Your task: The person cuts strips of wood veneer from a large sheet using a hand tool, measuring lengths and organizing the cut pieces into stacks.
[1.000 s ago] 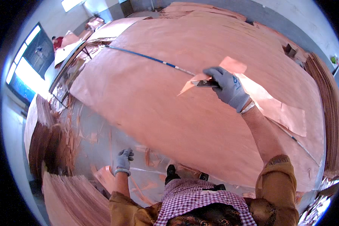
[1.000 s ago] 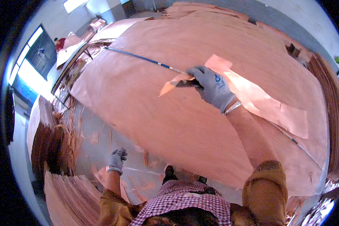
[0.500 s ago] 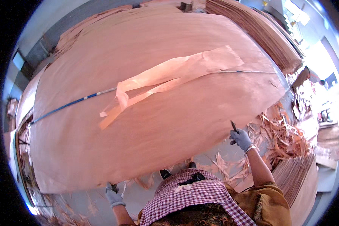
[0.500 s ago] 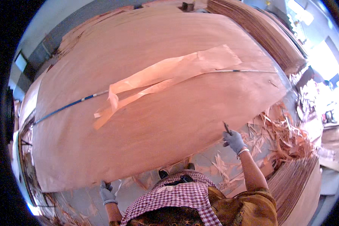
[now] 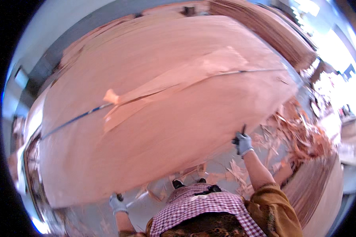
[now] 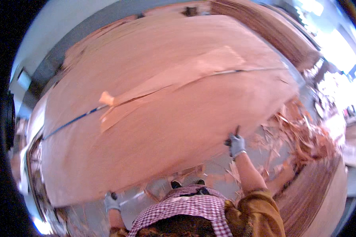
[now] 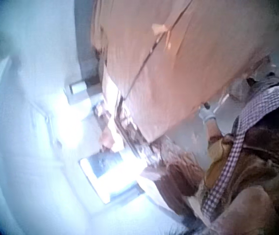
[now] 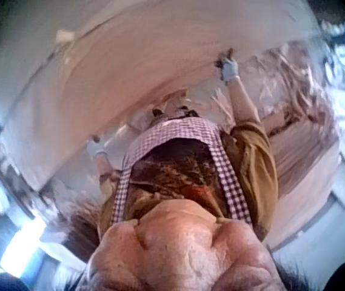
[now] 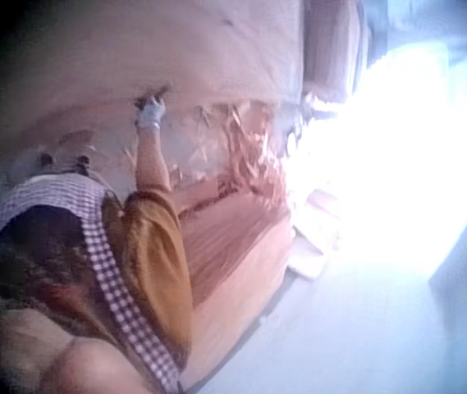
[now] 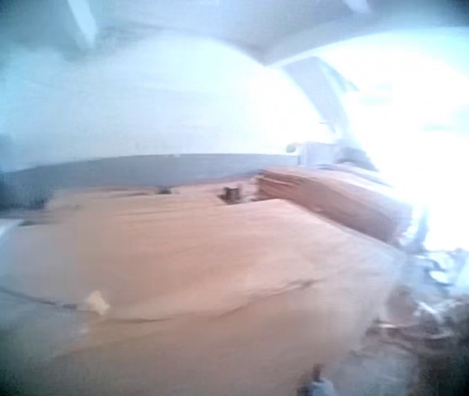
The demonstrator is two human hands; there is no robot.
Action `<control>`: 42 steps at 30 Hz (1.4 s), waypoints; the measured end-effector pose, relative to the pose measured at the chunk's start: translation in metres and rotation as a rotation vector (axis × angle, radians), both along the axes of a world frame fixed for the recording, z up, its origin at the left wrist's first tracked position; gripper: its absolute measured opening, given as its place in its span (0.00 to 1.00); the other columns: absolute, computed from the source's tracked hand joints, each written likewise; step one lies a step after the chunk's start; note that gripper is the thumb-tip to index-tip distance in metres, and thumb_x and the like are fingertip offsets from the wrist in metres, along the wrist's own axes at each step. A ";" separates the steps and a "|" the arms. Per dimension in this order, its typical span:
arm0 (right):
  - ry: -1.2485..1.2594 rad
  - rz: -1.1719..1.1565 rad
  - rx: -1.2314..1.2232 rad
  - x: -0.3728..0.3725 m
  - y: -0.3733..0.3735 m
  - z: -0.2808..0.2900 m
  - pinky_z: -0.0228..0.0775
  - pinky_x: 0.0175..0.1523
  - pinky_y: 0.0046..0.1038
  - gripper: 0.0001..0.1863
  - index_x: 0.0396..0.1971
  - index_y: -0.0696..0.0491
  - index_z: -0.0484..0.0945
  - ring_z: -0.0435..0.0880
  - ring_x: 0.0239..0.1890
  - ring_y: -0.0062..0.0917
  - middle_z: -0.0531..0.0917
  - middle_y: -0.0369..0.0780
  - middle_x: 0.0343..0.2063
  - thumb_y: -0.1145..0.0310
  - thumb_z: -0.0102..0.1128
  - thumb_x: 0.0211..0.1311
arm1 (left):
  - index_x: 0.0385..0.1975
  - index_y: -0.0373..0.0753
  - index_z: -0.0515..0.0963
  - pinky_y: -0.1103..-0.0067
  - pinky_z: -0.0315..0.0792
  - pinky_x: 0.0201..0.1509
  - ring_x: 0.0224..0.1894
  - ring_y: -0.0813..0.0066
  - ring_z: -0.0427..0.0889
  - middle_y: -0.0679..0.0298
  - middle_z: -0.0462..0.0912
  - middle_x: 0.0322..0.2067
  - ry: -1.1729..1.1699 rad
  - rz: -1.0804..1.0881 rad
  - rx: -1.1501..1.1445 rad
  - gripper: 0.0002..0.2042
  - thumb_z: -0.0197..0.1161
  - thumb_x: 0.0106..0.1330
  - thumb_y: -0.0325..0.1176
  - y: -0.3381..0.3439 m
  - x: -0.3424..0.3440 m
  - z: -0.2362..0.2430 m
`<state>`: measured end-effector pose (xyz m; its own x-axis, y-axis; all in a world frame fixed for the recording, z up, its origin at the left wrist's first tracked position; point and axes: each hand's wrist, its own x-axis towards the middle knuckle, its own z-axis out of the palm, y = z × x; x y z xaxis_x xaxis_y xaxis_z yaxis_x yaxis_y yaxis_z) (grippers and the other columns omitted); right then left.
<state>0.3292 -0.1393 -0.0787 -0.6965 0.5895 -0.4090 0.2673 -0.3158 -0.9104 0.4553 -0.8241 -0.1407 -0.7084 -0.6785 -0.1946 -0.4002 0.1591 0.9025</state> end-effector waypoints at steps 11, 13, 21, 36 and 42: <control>-0.180 0.066 -0.093 0.053 -0.004 0.023 0.58 0.11 0.18 0.12 0.32 0.50 0.71 0.77 0.15 0.21 0.78 0.35 0.20 0.59 0.62 0.57 | 0.29 0.41 0.74 0.78 0.68 0.21 0.18 0.77 0.72 0.65 0.77 0.20 -0.097 0.285 0.267 0.08 0.59 0.63 0.39 0.033 -0.006 0.060; -0.195 0.053 -0.121 0.051 -0.003 0.023 0.57 0.11 0.18 0.13 0.34 0.51 0.72 0.77 0.15 0.21 0.78 0.36 0.21 0.60 0.62 0.57 | 0.29 0.41 0.74 0.79 0.67 0.21 0.18 0.77 0.72 0.66 0.77 0.20 -0.102 0.306 0.264 0.09 0.59 0.63 0.39 0.035 -0.006 0.062; -0.226 0.051 -0.125 0.047 -0.004 0.012 0.57 0.11 0.18 0.12 0.33 0.51 0.71 0.76 0.15 0.21 0.77 0.36 0.19 0.60 0.62 0.57 | 0.30 0.42 0.74 0.78 0.68 0.21 0.18 0.76 0.73 0.66 0.77 0.20 -0.117 0.343 0.361 0.07 0.60 0.62 0.38 0.020 -0.005 0.034; -0.385 0.074 -0.079 0.011 0.008 -0.008 0.57 0.11 0.19 0.11 0.35 0.51 0.72 0.77 0.16 0.23 0.77 0.36 0.22 0.62 0.58 0.58 | 0.28 0.46 0.73 0.77 0.65 0.20 0.20 0.76 0.69 0.70 0.71 0.20 -0.174 0.530 0.643 0.07 0.57 0.62 0.41 0.007 -0.004 -0.018; -0.306 0.191 0.019 -0.044 -0.019 0.025 0.54 0.11 0.19 0.16 0.38 0.50 0.70 0.79 0.18 0.26 0.76 0.38 0.32 0.57 0.61 0.57 | 0.38 0.39 0.72 0.78 0.70 0.25 0.24 0.73 0.73 0.64 0.74 0.30 -0.056 0.279 0.238 0.15 0.56 0.63 0.45 0.035 -0.086 0.074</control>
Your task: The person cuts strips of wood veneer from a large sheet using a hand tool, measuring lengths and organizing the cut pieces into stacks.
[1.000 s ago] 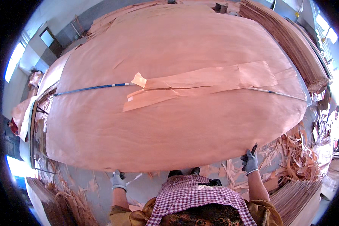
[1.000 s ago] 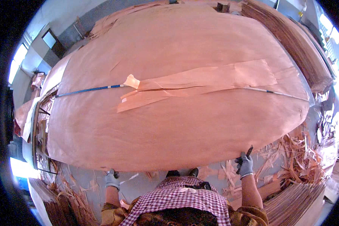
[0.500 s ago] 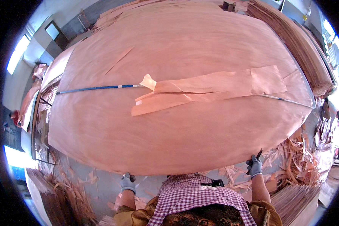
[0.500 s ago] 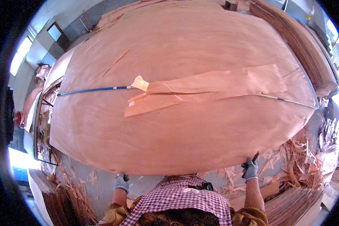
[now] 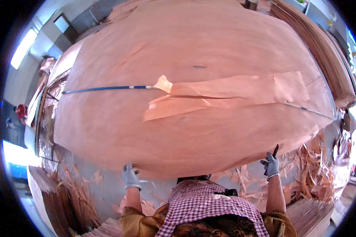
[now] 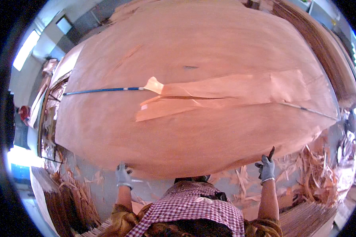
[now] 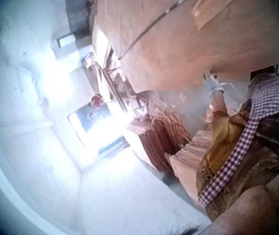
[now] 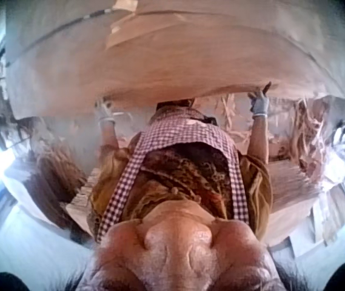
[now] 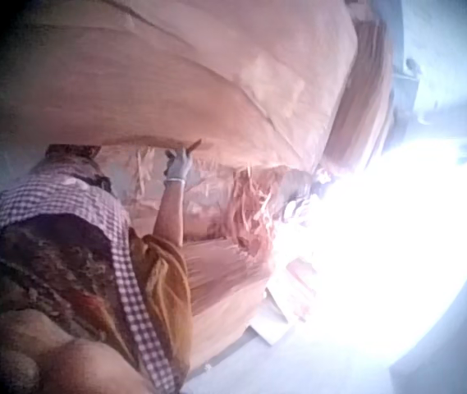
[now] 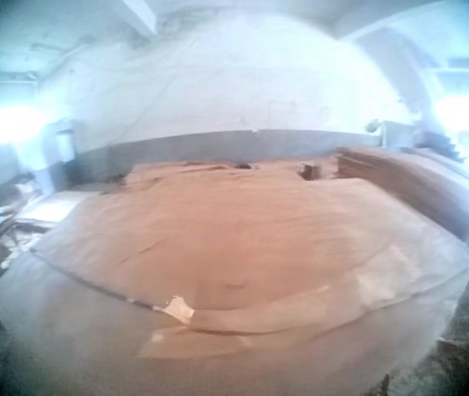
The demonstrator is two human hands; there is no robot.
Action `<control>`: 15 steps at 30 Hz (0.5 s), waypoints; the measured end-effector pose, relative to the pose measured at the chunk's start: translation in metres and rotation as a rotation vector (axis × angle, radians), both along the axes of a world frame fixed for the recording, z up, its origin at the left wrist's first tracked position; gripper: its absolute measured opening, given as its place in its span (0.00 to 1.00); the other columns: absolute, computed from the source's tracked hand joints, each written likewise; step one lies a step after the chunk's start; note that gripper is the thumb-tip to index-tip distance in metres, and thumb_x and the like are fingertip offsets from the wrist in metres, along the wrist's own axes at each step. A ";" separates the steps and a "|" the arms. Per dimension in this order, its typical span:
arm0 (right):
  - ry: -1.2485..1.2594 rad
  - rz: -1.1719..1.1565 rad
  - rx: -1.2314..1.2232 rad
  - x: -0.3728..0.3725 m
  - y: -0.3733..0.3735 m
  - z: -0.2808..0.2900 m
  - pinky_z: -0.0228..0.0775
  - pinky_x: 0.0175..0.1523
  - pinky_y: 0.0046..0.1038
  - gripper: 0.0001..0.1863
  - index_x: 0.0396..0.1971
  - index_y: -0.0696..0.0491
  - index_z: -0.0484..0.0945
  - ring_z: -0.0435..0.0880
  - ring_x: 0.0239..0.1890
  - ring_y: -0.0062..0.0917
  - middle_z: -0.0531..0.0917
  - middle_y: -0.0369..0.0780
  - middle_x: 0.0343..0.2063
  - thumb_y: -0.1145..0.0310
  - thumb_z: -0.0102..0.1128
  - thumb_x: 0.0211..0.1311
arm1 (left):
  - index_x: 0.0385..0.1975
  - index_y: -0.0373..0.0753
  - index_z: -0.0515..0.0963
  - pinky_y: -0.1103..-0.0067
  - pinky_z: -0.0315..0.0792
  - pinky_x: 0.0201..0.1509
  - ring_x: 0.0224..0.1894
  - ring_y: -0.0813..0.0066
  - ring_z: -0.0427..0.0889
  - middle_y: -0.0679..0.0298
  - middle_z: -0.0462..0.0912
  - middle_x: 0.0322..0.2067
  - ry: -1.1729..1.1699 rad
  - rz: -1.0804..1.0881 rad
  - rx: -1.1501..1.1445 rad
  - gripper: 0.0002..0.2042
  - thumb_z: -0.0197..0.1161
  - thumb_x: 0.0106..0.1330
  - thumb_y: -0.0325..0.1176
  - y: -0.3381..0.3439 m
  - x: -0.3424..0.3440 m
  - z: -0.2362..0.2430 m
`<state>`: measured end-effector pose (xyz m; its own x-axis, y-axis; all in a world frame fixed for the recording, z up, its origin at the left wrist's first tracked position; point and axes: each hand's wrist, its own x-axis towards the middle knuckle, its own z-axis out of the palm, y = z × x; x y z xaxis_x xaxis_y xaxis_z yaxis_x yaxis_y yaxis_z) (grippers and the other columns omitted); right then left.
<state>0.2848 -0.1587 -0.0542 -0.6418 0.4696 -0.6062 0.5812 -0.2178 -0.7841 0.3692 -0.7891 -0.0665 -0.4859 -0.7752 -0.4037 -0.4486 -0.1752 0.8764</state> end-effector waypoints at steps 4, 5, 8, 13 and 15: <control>0.023 0.093 0.073 -0.028 -0.021 0.018 0.53 0.12 0.19 0.19 0.42 0.51 0.71 0.78 0.15 0.25 0.74 0.35 0.29 0.54 0.58 0.58 | 0.36 0.39 0.74 0.78 0.69 0.25 0.24 0.75 0.73 0.64 0.74 0.29 0.026 -0.024 0.102 0.20 0.57 0.62 0.52 0.002 -0.052 0.020; 0.035 0.121 0.074 -0.023 -0.015 0.012 0.53 0.11 0.18 0.19 0.42 0.51 0.71 0.78 0.15 0.24 0.74 0.34 0.28 0.54 0.58 0.58 | 0.35 0.40 0.74 0.78 0.68 0.24 0.24 0.75 0.72 0.65 0.73 0.27 0.042 -0.021 0.154 0.19 0.57 0.61 0.53 0.003 -0.064 0.019; 0.078 0.155 0.162 0.007 -0.038 0.026 0.56 0.12 0.17 0.21 0.52 0.49 0.70 0.76 0.16 0.20 0.76 0.33 0.26 0.60 0.55 0.59 | 0.31 0.42 0.74 0.79 0.66 0.22 0.22 0.77 0.70 0.67 0.71 0.23 0.112 0.123 0.319 0.19 0.59 0.60 0.54 -0.007 -0.062 0.013; 0.195 -0.088 0.020 0.037 -0.001 -0.007 0.60 0.16 0.16 0.33 0.65 0.42 0.55 0.78 0.22 0.22 0.78 0.36 0.33 0.58 0.55 0.61 | 0.25 0.44 0.72 0.80 0.62 0.21 0.20 0.78 0.66 0.69 0.67 0.19 0.122 0.030 0.225 0.20 0.58 0.60 0.57 0.014 -0.071 0.017; 0.169 -0.070 -0.086 -0.004 -0.036 0.024 0.58 0.17 0.16 0.19 0.45 0.47 0.66 0.75 0.22 0.19 0.78 0.36 0.30 0.53 0.57 0.59 | 0.25 0.44 0.72 0.80 0.60 0.21 0.20 0.79 0.65 0.70 0.68 0.19 0.139 -0.020 0.176 0.20 0.57 0.60 0.57 -0.001 -0.057 -0.002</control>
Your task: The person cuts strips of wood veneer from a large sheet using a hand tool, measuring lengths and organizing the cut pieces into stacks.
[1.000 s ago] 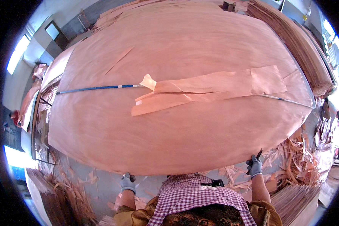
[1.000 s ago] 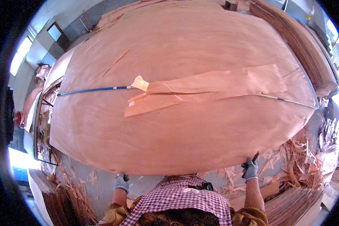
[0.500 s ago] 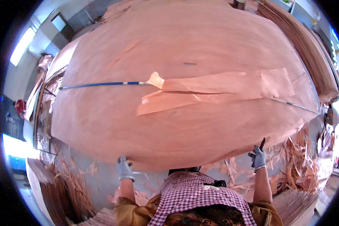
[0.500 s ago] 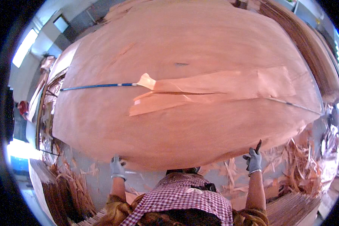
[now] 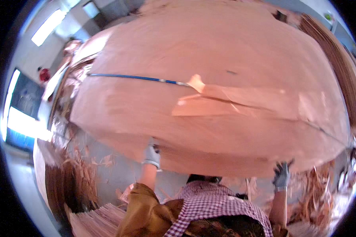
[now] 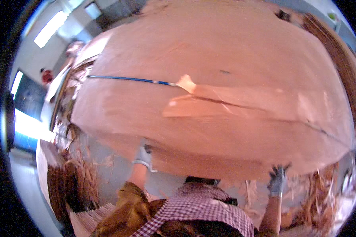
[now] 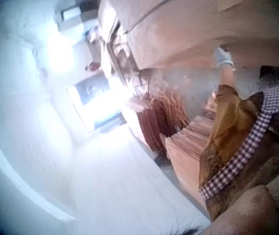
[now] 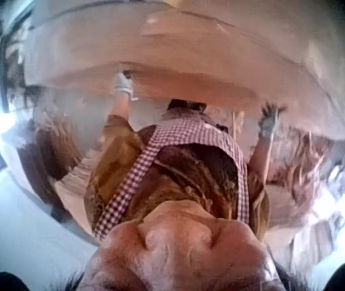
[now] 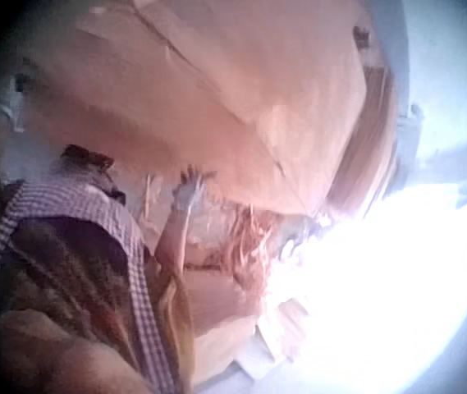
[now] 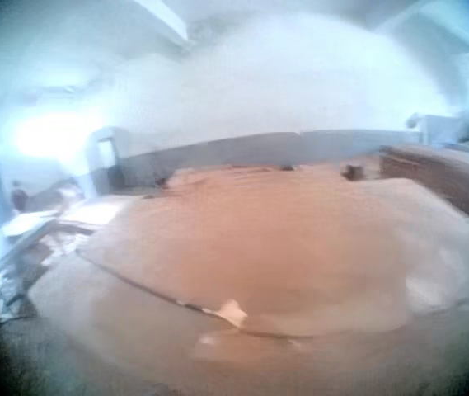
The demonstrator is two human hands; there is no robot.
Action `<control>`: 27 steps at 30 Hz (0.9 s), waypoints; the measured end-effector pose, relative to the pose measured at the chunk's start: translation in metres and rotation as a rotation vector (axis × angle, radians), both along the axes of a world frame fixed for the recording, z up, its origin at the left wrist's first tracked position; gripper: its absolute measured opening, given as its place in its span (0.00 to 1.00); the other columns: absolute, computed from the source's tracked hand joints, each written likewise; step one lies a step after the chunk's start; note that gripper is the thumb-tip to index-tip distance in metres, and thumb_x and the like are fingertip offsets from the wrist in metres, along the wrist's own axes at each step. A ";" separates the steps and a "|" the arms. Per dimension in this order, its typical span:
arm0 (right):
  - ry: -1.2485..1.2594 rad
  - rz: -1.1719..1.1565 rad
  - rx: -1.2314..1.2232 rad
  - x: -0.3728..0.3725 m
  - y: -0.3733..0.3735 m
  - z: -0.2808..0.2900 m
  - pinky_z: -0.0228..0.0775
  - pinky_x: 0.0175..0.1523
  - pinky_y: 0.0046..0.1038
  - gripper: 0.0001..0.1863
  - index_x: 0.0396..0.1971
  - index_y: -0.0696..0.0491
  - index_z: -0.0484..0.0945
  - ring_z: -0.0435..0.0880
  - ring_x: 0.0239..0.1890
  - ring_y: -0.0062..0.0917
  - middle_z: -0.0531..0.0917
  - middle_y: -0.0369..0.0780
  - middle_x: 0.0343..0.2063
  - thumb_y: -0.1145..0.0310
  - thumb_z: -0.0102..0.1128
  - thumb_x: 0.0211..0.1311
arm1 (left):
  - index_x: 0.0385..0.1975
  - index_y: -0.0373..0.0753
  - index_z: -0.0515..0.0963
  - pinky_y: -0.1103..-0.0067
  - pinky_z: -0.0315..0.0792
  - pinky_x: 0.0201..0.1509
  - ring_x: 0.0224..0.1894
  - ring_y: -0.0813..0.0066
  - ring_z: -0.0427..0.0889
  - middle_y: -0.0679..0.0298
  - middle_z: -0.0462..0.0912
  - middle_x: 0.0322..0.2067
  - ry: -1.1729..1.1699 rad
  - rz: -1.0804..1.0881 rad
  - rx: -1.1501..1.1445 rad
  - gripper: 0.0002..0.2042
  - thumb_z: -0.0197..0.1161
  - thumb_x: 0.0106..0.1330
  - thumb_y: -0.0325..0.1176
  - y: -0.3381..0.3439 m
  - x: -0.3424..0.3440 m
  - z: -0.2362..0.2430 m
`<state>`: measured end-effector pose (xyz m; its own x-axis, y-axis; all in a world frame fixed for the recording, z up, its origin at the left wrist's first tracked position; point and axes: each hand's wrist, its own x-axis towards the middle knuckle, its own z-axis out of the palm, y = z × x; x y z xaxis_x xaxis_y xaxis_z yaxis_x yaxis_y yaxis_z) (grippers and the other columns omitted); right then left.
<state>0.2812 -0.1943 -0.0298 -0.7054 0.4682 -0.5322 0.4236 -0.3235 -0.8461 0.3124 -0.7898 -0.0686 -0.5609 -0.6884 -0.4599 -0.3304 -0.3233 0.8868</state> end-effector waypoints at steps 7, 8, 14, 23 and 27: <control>0.100 -0.180 -0.071 -0.059 -0.024 -0.008 0.55 0.11 0.18 0.09 0.31 0.50 0.73 0.72 0.13 0.17 0.77 0.33 0.20 0.64 0.63 0.56 | 0.27 0.45 0.75 0.80 0.58 0.20 0.18 0.80 0.67 0.70 0.71 0.18 0.084 0.157 0.228 0.16 0.60 0.60 0.52 0.017 -0.026 0.020; 0.107 -0.176 -0.079 -0.056 -0.021 -0.012 0.55 0.11 0.18 0.08 0.30 0.50 0.72 0.73 0.14 0.18 0.77 0.33 0.19 0.65 0.62 0.57 | 0.27 0.45 0.75 0.81 0.58 0.20 0.18 0.80 0.67 0.70 0.72 0.18 0.103 0.140 0.169 0.15 0.61 0.60 0.50 0.018 -0.025 0.015; 0.129 -0.125 -0.083 -0.040 -0.019 -0.017 0.55 0.12 0.18 0.07 0.29 0.51 0.71 0.75 0.16 0.19 0.76 0.33 0.19 0.67 0.61 0.57 | 0.26 0.42 0.77 0.80 0.65 0.22 0.21 0.77 0.72 0.68 0.76 0.22 0.006 0.088 0.012 0.10 0.62 0.60 0.42 -0.004 -0.014 0.001; 0.041 -0.110 -0.089 -0.035 -0.023 0.001 0.57 0.12 0.16 0.07 0.32 0.52 0.73 0.76 0.17 0.19 0.77 0.34 0.20 0.67 0.61 0.57 | 0.23 0.44 0.73 0.81 0.62 0.18 0.16 0.79 0.68 0.70 0.72 0.18 -0.023 0.090 0.002 0.09 0.62 0.59 0.39 -0.002 -0.016 0.018; 0.051 -0.116 -0.113 -0.036 -0.026 0.000 0.59 0.14 0.17 0.07 0.31 0.51 0.73 0.76 0.17 0.19 0.78 0.34 0.21 0.66 0.61 0.57 | 0.22 0.45 0.70 0.82 0.59 0.17 0.16 0.82 0.66 0.72 0.68 0.17 -0.111 0.040 -0.304 0.10 0.61 0.59 0.40 -0.035 -0.007 0.041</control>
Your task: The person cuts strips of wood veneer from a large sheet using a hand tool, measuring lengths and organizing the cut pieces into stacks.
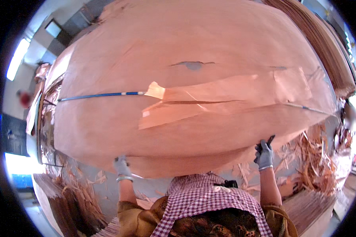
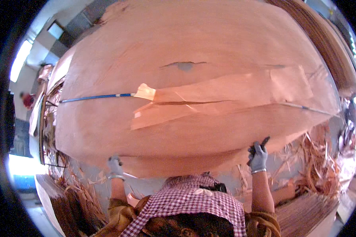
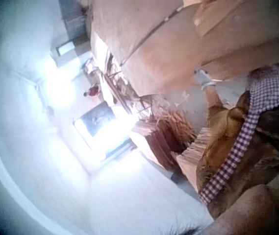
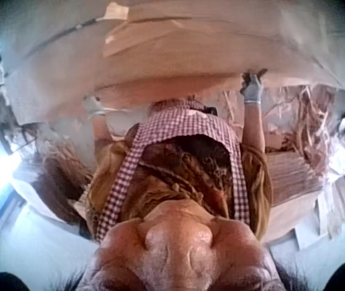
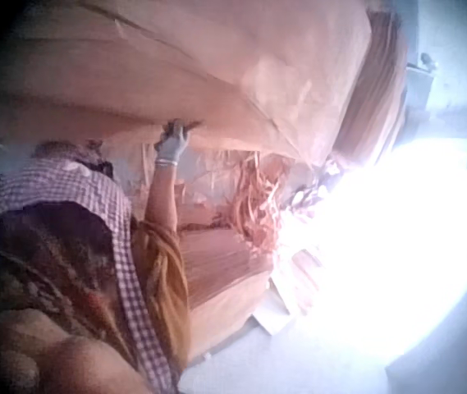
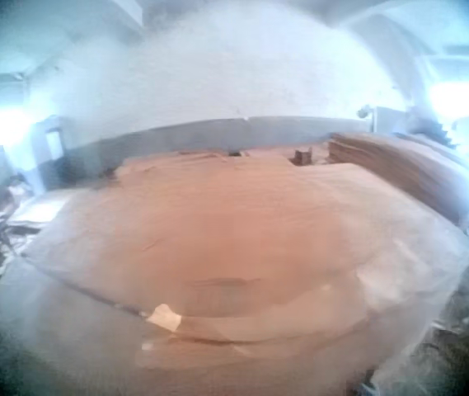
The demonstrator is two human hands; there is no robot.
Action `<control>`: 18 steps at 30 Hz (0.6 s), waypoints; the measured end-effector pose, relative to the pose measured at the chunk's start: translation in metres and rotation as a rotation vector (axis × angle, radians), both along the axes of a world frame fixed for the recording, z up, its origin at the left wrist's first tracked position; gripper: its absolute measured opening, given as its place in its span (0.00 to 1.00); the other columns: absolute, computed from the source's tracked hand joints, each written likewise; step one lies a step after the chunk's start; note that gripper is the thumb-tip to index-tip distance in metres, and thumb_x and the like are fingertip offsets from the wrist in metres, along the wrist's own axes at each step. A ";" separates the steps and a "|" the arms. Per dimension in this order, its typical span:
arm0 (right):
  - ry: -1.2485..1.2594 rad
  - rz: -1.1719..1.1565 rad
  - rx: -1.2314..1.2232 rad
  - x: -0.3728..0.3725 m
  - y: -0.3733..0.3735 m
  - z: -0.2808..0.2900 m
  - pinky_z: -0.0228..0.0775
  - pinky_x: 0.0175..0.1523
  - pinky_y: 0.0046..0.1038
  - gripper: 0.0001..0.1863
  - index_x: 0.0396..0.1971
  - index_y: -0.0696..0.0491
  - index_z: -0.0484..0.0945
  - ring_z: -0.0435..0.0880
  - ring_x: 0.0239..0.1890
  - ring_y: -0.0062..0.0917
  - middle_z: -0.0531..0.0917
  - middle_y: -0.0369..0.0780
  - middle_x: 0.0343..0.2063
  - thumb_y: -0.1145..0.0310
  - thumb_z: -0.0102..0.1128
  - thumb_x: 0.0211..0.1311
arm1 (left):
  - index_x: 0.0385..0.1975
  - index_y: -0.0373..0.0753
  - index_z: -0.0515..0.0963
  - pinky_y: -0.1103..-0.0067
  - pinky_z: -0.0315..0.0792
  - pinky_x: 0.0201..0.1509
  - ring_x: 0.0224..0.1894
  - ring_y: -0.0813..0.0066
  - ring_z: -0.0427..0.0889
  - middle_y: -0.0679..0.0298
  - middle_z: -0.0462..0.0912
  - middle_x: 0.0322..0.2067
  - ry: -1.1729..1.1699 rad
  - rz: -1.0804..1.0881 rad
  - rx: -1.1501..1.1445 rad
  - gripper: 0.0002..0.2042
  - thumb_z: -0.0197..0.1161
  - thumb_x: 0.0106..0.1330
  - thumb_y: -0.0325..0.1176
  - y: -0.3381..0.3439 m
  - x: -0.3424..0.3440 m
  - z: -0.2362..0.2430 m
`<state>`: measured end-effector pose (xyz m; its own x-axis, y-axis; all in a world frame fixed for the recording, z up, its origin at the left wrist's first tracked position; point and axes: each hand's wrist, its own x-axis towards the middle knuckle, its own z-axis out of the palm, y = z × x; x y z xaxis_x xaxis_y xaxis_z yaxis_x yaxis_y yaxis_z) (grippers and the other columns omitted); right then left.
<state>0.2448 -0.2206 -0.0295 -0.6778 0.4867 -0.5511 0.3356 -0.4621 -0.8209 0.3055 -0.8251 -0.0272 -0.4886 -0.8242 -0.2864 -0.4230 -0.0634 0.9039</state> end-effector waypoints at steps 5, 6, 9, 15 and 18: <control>-0.068 0.009 -0.004 0.001 0.002 -0.007 0.59 0.14 0.18 0.08 0.32 0.51 0.74 0.77 0.19 0.20 0.78 0.35 0.23 0.63 0.60 0.59 | 0.27 0.36 0.75 0.75 0.68 0.28 0.25 0.71 0.74 0.60 0.77 0.24 -0.162 -0.369 -1.009 0.13 0.55 0.65 0.41 -0.023 -0.089 0.115; -0.078 0.003 -0.042 0.005 0.008 -0.007 0.59 0.15 0.18 0.09 0.33 0.51 0.74 0.77 0.19 0.20 0.80 0.36 0.24 0.62 0.59 0.59 | 0.34 0.35 0.78 0.74 0.72 0.37 0.32 0.65 0.79 0.56 0.81 0.31 -0.087 -0.331 -1.195 0.12 0.58 0.64 0.39 0.002 -0.120 0.154; -0.180 0.086 -0.048 0.012 0.001 0.010 0.60 0.17 0.18 0.11 0.39 0.54 0.75 0.78 0.22 0.21 0.82 0.40 0.32 0.64 0.56 0.60 | 0.39 0.36 0.78 0.75 0.73 0.41 0.38 0.65 0.80 0.57 0.81 0.36 0.293 -0.188 -1.464 0.10 0.61 0.62 0.34 0.024 -0.164 0.254; -0.160 0.205 0.216 -0.008 -0.004 0.068 0.62 0.20 0.18 0.13 0.42 0.57 0.76 0.80 0.27 0.20 0.82 0.40 0.33 0.66 0.57 0.60 | 0.40 0.36 0.77 0.74 0.75 0.40 0.42 0.65 0.80 0.57 0.80 0.40 0.219 -1.028 -1.059 0.13 0.63 0.55 0.28 0.085 -0.223 0.208; -0.110 0.500 0.910 -0.047 0.016 0.065 0.71 0.44 0.26 0.15 0.45 0.55 0.76 0.81 0.40 0.30 0.81 0.43 0.40 0.70 0.58 0.56 | 0.47 0.38 0.73 0.71 0.74 0.44 0.46 0.59 0.78 0.55 0.75 0.49 0.074 -1.434 -1.024 0.21 0.65 0.52 0.32 0.150 -0.218 0.157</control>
